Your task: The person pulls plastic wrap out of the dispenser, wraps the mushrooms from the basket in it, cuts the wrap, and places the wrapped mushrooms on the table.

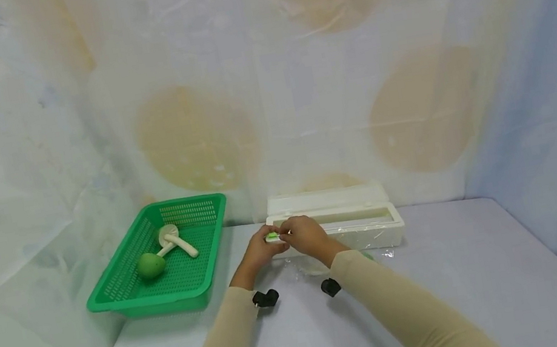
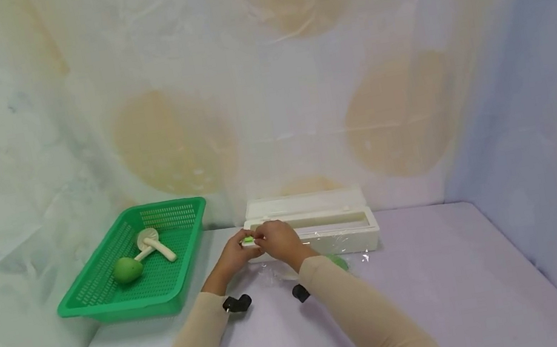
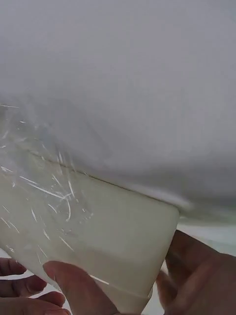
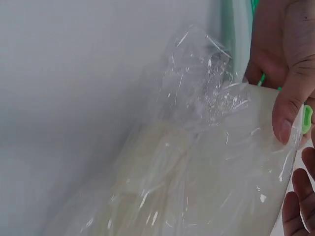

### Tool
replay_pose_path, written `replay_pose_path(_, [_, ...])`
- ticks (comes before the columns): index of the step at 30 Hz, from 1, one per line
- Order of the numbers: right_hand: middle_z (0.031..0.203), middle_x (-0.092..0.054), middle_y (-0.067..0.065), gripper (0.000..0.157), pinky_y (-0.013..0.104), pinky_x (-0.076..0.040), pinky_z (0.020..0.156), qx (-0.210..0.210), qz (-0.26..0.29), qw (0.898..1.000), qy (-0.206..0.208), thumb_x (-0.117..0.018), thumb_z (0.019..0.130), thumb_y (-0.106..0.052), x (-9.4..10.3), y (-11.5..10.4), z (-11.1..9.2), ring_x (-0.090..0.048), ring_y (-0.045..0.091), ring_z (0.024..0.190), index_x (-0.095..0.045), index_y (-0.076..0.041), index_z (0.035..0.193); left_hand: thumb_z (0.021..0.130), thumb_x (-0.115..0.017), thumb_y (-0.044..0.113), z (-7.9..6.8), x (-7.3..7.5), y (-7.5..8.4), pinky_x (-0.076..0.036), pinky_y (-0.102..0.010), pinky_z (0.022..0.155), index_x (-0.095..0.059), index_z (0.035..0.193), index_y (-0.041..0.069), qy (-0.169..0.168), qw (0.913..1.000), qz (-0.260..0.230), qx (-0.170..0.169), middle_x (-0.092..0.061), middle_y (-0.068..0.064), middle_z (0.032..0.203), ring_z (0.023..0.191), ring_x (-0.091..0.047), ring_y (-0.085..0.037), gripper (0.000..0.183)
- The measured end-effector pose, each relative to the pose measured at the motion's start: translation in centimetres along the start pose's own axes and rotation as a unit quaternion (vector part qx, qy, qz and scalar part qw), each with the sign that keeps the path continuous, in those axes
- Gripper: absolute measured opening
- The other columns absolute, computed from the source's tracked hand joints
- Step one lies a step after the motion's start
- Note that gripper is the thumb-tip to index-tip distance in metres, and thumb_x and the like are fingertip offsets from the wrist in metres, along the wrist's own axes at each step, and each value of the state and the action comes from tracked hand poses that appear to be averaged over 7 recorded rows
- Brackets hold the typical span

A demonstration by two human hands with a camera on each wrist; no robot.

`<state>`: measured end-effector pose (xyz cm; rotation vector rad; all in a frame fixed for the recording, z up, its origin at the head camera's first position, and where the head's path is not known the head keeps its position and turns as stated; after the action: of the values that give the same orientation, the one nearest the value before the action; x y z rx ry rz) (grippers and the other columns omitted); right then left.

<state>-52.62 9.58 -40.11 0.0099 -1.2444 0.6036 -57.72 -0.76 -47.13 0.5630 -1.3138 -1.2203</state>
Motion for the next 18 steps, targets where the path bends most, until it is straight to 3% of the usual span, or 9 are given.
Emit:
replay_pose_path(4, [0.094,-0.069,-0.002,0.01,0.029,-0.05,0.073,-0.003,0.003,1.0,0.022,-0.071,0.091,-0.018,0.1,-0.4,0.1,-0.062,0.012,0.083,-0.076,-0.013,0.098,0.078,-0.083,0.018,-0.2,0.2,0.1,-0.031,-0.052,0.107,-0.065,0.107,0.011,0.025,0.9982,-0.052,-0.015,-0.027,-0.018,0.155,0.14,-0.025,-0.04,0.035])
replay_pose_path(9, [0.09,-0.067,-0.002,0.013,0.03,-0.048,0.069,0.001,-0.017,0.999,0.039,-0.071,0.091,-0.021,0.0,-1.3,0.2,-0.059,0.013,0.076,-0.076,-0.013,0.1,0.078,-0.08,0.005,-0.3,0.4,0.5,-0.035,-0.049,0.105,-0.065,0.102,0.005,0.049,0.9946,-0.085,-0.035,-0.027,-0.02,0.154,0.14,-0.026,-0.039,0.028])
replay_pose_path(12, [0.085,-0.065,-0.002,0.015,0.031,-0.047,0.067,-0.02,-0.037,0.998,0.047,-0.071,0.091,-0.026,-0.1,-1.6,0.3,-0.058,0.014,0.073,-0.077,-0.014,0.097,0.076,-0.078,-0.003,-0.2,0.6,0.2,-0.036,-0.046,0.105,-0.065,0.1,0.001,0.056,0.9929,-0.096,-0.042,-0.028,-0.02,0.154,0.139,-0.028,-0.038,0.027])
replay_pose_path(18, [0.068,-0.058,-0.006,0.028,0.03,-0.042,0.055,-0.08,-0.052,0.994,0.05,-0.069,0.089,-0.041,-0.6,-1.0,0.6,-0.053,0.013,0.063,-0.07,-0.018,0.073,0.076,-0.074,-0.011,-0.2,0.4,-0.1,-0.042,-0.046,0.1,-0.065,0.102,-0.001,0.047,0.9933,-0.093,-0.05,-0.027,-0.022,0.154,0.137,-0.031,-0.04,0.029])
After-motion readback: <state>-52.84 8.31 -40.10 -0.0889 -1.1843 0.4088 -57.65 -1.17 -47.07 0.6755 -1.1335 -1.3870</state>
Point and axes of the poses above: each hand's wrist, its own z-axis towards the middle knuckle, its own x-axis out of the back of the hand, y = z × x, the point moved 9 cm from there along z, towards the middle knuckle
